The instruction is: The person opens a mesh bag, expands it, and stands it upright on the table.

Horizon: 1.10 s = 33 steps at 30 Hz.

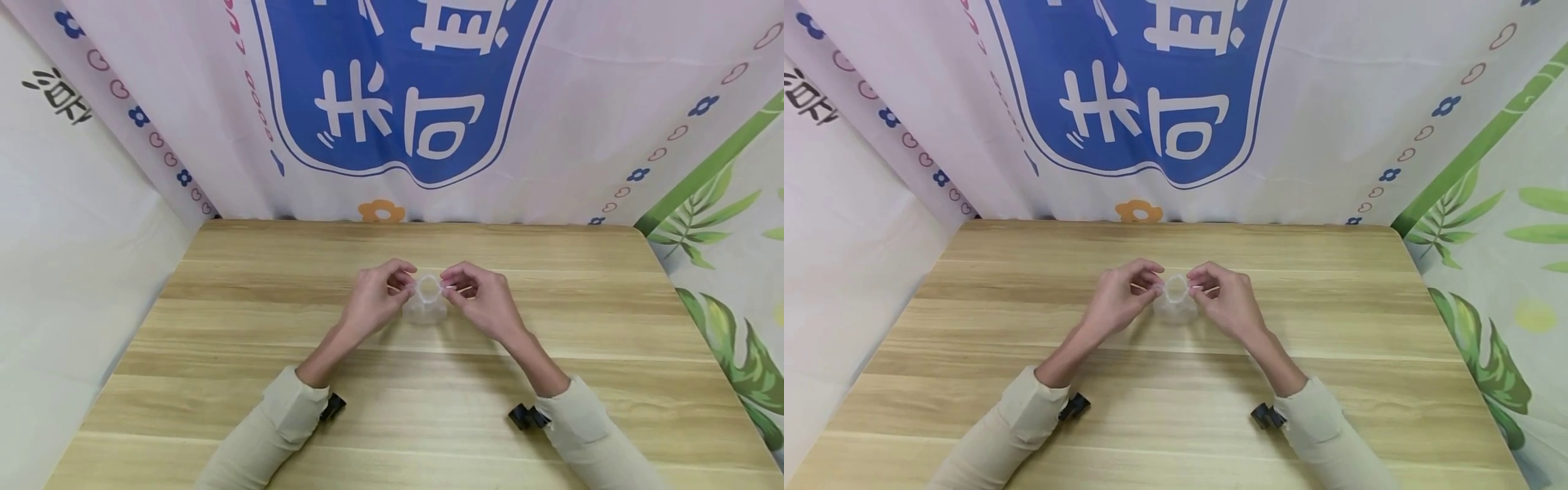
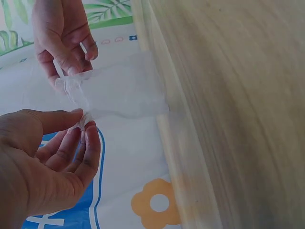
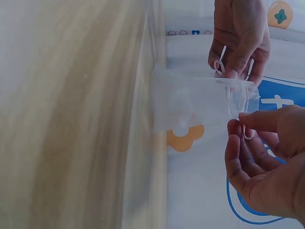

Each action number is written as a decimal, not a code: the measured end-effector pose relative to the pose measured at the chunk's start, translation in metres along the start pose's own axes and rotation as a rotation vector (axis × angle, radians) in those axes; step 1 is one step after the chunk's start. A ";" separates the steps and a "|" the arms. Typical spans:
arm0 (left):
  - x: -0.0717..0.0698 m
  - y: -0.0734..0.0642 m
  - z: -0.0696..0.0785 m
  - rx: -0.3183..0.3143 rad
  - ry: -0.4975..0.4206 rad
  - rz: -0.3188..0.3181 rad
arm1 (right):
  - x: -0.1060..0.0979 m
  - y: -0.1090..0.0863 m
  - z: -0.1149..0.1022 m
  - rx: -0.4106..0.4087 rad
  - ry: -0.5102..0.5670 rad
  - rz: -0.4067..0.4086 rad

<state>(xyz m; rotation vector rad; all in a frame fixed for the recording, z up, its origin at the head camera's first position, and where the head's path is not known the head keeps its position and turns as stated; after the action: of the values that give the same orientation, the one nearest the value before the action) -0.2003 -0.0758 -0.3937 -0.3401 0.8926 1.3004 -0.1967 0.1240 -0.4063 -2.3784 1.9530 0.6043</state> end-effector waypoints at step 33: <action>-0.017 -0.008 -0.003 0.035 0.159 -0.024 | -0.019 -0.009 -0.010 -0.028 -0.194 -0.044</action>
<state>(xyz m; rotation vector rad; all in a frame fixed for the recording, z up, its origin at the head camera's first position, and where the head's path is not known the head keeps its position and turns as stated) -0.1942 -0.0917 -0.3847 -0.4302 1.0413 1.2471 -0.1876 0.1413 -0.3934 -2.2731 1.8203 0.8299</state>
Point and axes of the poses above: each hand's wrist, its own y-axis towards the middle knuckle, its own x-axis out of the palm, z = x × y, the point moved 5 cm from there along y, towards the middle knuckle, and after that the axes turned 12 degrees about y, right-handed, at the moved point
